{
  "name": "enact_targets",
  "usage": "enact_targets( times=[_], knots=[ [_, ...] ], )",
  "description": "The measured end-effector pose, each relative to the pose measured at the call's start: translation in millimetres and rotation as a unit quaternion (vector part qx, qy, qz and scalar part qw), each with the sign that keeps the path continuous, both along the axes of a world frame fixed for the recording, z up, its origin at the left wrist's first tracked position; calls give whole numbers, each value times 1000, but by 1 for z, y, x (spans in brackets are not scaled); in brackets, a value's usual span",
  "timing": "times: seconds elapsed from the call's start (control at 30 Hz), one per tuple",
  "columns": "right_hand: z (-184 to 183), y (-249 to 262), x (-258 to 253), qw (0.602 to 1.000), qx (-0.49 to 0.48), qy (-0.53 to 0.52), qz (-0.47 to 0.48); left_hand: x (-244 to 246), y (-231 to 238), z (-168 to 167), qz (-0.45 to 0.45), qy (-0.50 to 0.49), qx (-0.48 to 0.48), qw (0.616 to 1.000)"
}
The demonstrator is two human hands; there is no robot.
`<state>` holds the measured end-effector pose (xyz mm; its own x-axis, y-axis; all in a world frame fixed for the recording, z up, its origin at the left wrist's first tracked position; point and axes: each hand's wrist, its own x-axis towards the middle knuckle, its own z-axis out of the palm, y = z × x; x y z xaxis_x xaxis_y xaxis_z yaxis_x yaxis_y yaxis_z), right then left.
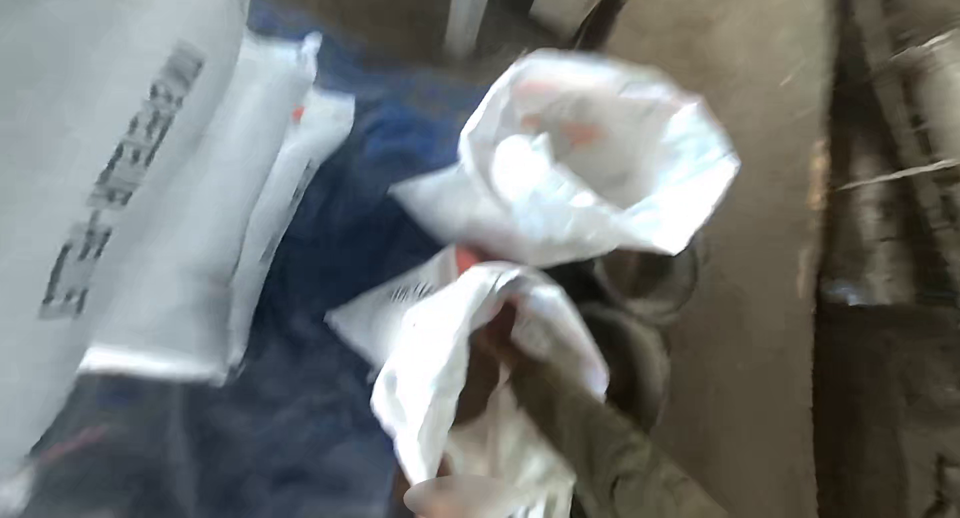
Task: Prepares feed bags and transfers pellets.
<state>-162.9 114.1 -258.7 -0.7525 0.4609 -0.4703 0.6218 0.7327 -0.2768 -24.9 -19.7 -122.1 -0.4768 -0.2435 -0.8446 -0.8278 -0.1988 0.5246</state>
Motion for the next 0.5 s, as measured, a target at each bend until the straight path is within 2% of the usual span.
enact_targets(
  times=[0.07, 0.17, 0.27, 0.37, 0.43, 0.5],
  knots=[
    [-38, 24, -5, 992, -30, -112, 59, -10, -1, 1, 34, -67, -1, 997],
    [-83, 28, 23, 988, -35, -112, 99, -15, -9, -5, 74, -81, 31, 994],
    [-95, 21, 29, 978, -84, -164, 95, -16, -15, -5, 62, -17, 44, 997],
    [-103, 26, 28, 946, -184, -239, 116, -10, -18, 0, 38, 10, 34, 999],
    [-92, 34, 18, 932, -245, -237, 123, -11, -19, 3, 30, 1, 14, 999],
    [-79, 43, 14, 929, -289, -192, 133, -9, -20, 4, 17, -32, -5, 999]
  ],
)
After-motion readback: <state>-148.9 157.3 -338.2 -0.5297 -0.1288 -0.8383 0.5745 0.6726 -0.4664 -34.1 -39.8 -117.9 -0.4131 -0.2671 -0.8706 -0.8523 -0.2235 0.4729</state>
